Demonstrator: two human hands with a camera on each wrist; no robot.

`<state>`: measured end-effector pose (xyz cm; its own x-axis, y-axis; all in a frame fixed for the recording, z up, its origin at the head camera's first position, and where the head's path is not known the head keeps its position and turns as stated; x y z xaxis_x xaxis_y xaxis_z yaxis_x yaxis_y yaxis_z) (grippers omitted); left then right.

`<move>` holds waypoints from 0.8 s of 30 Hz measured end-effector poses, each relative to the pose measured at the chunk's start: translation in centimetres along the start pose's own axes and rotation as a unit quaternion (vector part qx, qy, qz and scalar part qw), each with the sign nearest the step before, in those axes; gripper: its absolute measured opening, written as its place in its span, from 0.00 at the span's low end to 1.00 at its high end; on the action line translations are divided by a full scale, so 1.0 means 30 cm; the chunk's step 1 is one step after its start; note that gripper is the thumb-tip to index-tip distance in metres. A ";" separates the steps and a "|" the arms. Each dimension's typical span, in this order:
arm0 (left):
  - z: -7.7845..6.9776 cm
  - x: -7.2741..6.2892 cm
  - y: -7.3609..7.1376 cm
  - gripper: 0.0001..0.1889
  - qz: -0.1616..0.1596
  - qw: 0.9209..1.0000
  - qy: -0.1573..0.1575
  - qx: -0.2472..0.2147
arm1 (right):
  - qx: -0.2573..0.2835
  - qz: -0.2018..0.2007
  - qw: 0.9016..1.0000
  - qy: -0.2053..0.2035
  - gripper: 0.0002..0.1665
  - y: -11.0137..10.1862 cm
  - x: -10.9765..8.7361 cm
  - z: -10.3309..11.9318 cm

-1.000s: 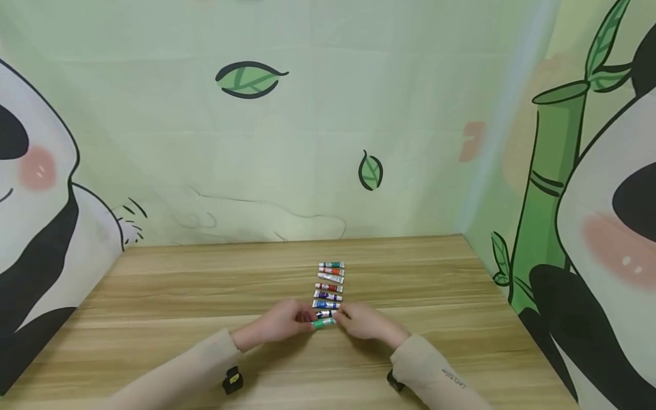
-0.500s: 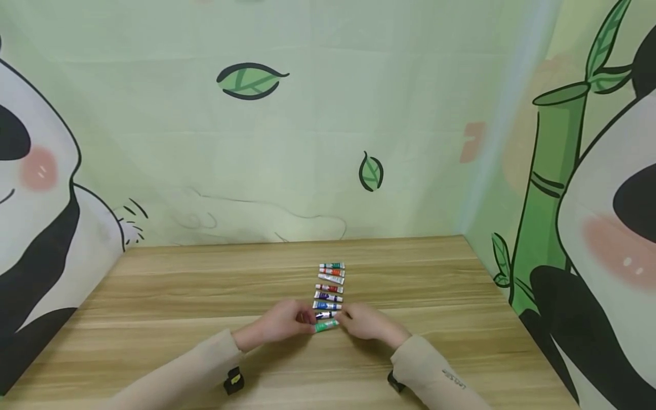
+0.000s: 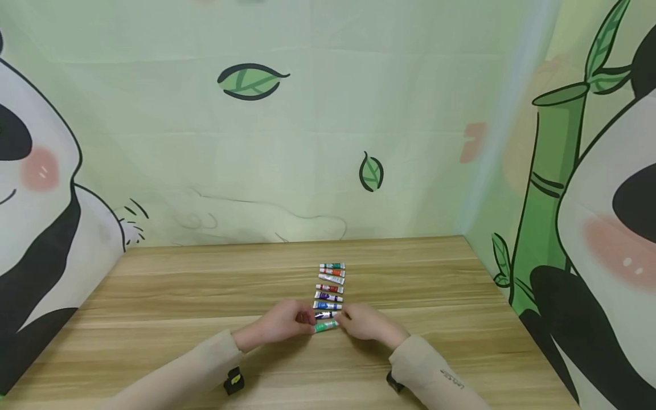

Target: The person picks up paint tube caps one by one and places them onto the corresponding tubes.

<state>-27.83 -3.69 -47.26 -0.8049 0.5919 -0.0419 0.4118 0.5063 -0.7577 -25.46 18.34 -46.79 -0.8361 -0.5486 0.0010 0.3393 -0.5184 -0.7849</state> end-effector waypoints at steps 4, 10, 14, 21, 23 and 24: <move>0.000 0.003 0.001 0.03 0.001 1.000 -0.006 0.001 | -0.006 -0.002 1.000 -0.002 0.16 -0.001 0.001 0.000; 0.004 0.007 0.003 0.03 0.007 1.000 -0.010 -0.003 | -0.002 0.002 1.000 0.007 0.16 0.000 -0.001 -0.004; 0.006 0.007 0.004 0.03 0.007 1.000 -0.013 -0.004 | -0.002 0.003 1.000 0.013 0.16 -0.001 -0.001 -0.005; 0.009 0.006 0.004 0.03 0.001 1.000 -0.011 -0.002 | -0.002 0.000 1.000 0.007 0.16 -0.004 -0.003 0.000; 0.011 0.002 -0.001 0.03 0.001 1.000 -0.009 -0.011 | 0.000 0.000 1.000 0.005 0.17 -0.004 -0.004 -0.004; 0.014 -0.001 -0.006 0.03 0.001 1.000 -0.010 -0.016 | 0.002 -0.001 1.000 0.007 0.17 -0.005 -0.005 -0.007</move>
Point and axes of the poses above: each hand's wrist, its own x-axis towards the middle knuckle, its own y-axis out of the palm, z = x × y, the point moved 1 cm from there along x, towards the middle knuckle, and after that the axes turned 8 degrees about -y, right-handed, at the moved point
